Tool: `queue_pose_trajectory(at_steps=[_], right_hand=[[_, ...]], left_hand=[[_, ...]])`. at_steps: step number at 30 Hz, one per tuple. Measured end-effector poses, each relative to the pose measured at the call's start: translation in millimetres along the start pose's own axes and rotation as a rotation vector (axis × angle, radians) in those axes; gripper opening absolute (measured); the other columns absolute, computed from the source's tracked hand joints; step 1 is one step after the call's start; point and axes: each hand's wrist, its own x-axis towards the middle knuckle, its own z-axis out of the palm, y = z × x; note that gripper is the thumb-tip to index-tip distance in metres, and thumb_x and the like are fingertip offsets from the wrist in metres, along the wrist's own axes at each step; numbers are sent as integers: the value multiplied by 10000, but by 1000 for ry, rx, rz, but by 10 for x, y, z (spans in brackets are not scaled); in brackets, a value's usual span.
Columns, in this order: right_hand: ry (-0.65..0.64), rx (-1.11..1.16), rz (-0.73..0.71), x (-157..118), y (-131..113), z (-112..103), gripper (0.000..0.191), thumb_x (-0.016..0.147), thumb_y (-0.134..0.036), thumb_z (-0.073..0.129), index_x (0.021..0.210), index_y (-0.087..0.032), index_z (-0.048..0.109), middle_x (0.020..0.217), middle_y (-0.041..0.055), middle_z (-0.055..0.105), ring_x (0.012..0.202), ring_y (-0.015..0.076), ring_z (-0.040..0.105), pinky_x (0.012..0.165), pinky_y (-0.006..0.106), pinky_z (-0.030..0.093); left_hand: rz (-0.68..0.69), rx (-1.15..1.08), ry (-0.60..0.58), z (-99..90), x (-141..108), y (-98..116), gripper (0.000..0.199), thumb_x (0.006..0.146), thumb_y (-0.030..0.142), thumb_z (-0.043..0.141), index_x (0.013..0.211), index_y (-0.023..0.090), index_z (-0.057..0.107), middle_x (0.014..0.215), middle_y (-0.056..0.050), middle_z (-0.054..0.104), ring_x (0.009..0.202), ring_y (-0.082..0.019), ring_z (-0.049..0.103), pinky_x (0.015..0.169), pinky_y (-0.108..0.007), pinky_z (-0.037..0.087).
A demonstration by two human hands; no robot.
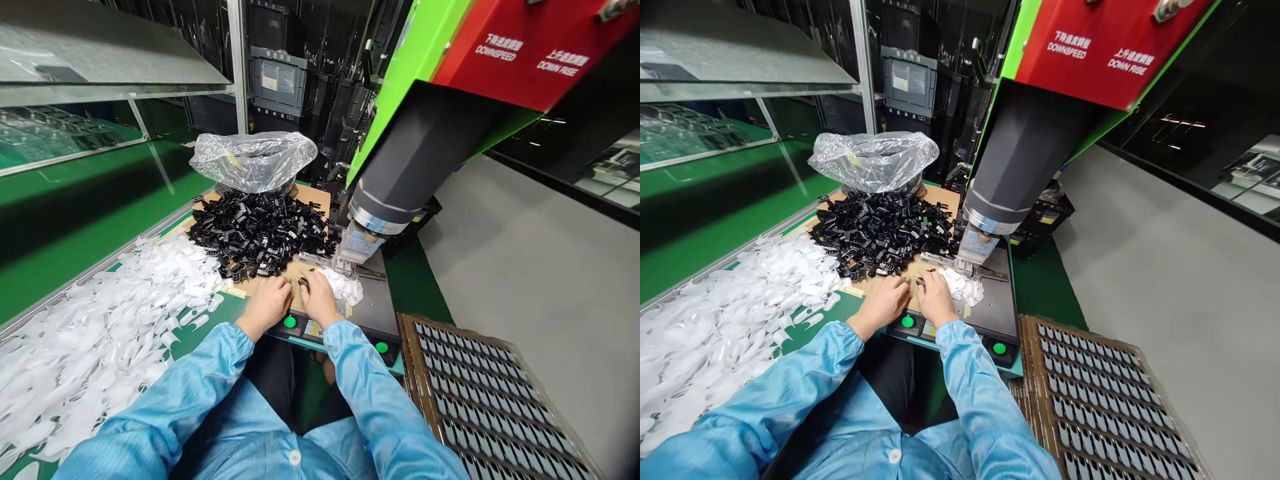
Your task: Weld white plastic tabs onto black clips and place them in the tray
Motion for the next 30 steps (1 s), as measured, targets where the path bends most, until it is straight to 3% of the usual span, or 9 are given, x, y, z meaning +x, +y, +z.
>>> queue_pose_trajectory(at_steps=[5,9,12,17,24,30], right_hand=[[212,128,110,-216,263,-300,511,1000,-150,453,1489,-222,584,1322,129,623,1230,259,622,1126,448,514],[313,75,155,-338,564,-536,414,1024,-198,435,1380,-205,645,1272,140,645,1197,271,638,1076,450,538],[364,50,223,-364,799,-628,342,994,-229,483,1284,-198,662,1224,140,681,1056,269,674,965,427,570],[377,-1,382,-355,1083,-653,299,985,-302,535,1239,-202,656,1087,115,745,886,262,686,868,405,563],[395,-55,350,-248,1165,-570,373,1044,-264,453,1350,-188,652,1177,139,758,1003,278,697,915,399,545],[315,-183,270,-177,1130,-512,366,1098,-244,414,1342,-200,683,1261,118,756,1159,275,661,1013,379,496]], left_hand=[[-24,-120,32,83,33,-2,132,1060,233,540,1120,225,657,1152,-128,640,1053,-293,632,913,-441,516],[-38,-175,17,151,83,-59,63,1045,264,586,1055,226,636,1120,-108,621,1033,-271,643,917,-412,534],[-54,-138,-15,158,125,-17,95,1062,272,545,1006,225,606,1108,-106,623,1005,-260,646,894,-400,539],[-38,-147,-29,181,171,93,127,1046,185,468,1021,232,583,1052,-105,647,956,-268,648,859,-422,549],[-22,-238,55,225,198,128,51,1039,213,521,1022,254,548,1120,-105,630,1017,-276,667,916,-437,579],[-38,-215,80,270,224,151,80,1012,172,534,1016,252,534,1121,-107,630,1008,-269,670,894,-417,579]])
